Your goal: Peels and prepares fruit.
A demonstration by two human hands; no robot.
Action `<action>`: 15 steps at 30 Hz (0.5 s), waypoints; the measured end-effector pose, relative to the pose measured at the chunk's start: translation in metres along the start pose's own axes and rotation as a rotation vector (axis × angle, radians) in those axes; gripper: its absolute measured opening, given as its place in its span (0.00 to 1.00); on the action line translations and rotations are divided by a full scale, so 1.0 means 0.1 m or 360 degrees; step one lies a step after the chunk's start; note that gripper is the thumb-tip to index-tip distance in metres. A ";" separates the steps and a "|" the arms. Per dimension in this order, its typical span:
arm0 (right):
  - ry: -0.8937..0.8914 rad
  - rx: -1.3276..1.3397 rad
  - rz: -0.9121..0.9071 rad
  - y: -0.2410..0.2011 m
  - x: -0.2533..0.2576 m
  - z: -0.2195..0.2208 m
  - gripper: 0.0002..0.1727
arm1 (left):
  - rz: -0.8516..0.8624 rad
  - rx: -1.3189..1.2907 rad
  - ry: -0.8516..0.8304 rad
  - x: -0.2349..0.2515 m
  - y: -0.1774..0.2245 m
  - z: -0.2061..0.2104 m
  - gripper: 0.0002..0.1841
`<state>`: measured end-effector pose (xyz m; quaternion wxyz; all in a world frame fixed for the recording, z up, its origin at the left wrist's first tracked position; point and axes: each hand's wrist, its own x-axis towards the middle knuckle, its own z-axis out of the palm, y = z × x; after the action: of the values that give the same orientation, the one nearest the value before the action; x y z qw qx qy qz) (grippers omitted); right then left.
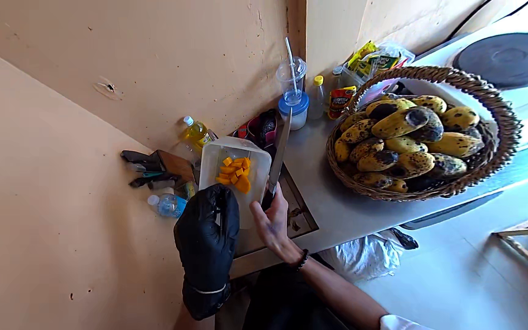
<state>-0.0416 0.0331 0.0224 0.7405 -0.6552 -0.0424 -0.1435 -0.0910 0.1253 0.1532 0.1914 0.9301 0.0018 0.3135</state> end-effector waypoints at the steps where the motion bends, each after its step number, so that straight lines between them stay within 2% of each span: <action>1: 0.0010 -0.0004 -0.0008 0.00 -0.01 0.00 0.29 | -0.0022 -0.0064 0.0073 -0.02 -0.06 0.00 0.14; 5: -0.0008 0.0025 -0.0020 -0.03 -0.06 -0.06 0.29 | -0.0082 -0.0290 0.0291 0.07 -0.29 -0.21 0.15; 8: -0.0002 0.0050 -0.0057 -0.07 -0.11 -0.06 0.28 | -0.0103 -0.0430 0.0082 -0.04 -0.19 -0.20 0.15; 12: 0.0008 0.0011 -0.0171 0.01 -0.19 0.01 0.29 | -0.0223 -0.0075 -0.0366 -0.02 -0.13 0.32 0.15; 14: 0.0034 -0.0041 -0.0220 0.05 -0.24 0.08 0.29 | -0.0409 -0.0090 -0.0528 0.21 -0.30 0.67 0.17; 15: 0.0052 -0.0065 -0.0242 0.08 -0.25 0.12 0.29 | -0.0512 -0.0203 -0.0512 0.33 -0.45 0.89 0.16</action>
<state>-0.0619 0.0498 0.0098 0.7147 -0.6625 -0.0770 -0.2108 -0.0077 0.1392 0.0912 0.2952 0.9418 0.0998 0.1263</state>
